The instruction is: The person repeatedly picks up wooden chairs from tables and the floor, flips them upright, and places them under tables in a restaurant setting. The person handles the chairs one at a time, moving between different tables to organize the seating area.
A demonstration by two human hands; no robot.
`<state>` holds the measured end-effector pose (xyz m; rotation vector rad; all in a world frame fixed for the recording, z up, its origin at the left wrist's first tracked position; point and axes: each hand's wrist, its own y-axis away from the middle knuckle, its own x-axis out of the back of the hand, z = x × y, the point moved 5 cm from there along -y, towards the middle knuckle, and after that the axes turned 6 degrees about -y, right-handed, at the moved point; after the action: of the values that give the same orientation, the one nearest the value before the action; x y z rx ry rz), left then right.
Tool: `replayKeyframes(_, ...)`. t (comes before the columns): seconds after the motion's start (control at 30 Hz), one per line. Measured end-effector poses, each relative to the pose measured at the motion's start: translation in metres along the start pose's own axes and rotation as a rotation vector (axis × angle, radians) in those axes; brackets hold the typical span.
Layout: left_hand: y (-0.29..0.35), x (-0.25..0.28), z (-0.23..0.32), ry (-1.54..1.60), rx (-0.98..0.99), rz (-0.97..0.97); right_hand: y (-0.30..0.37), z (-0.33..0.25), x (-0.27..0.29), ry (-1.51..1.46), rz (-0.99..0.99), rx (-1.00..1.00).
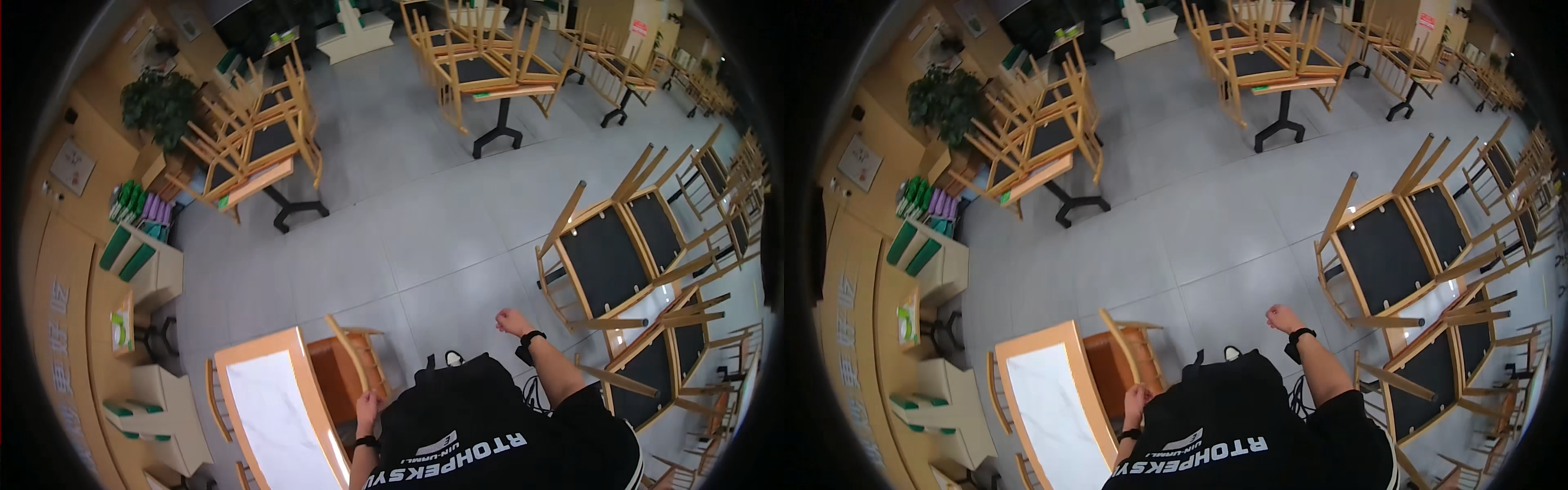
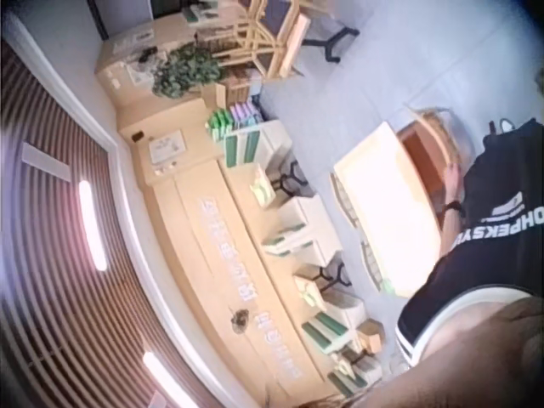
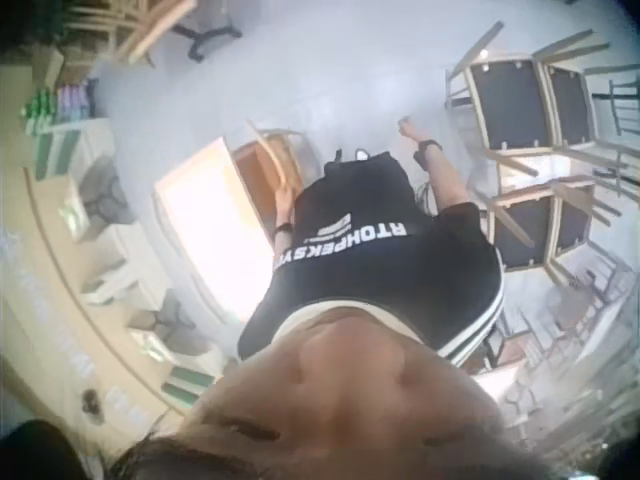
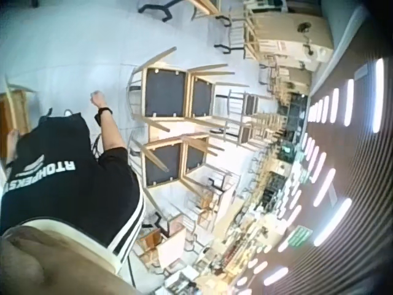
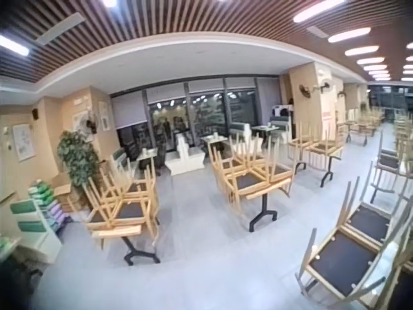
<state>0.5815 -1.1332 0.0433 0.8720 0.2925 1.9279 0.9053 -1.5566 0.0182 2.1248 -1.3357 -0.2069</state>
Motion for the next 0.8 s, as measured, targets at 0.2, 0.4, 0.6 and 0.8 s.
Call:
replayKeyframes(0.2, -0.121, 0.0, 0.106, -0.017, -0.058, -0.111, -0.016, 0.004, 0.034, -0.155, 0.148, -0.171)
replayKeyframes(0.4, -0.235, -0.033, 0.119, -0.065, 0.132, -0.419, 0.012, 0.054, 0.033, -0.296, 0.309, -0.363)
replayKeyframes(0.6, -0.344, -0.029, 0.155, -0.672, -0.482, -0.685, 0.047, 0.068, -0.005, -0.295, 0.469, -0.669)
replayKeyframes(0.8, -0.464, -0.028, 0.24, -0.565, 0.116, -0.759, 0.016, 0.011, -0.045, -0.259, 0.547, -0.577)
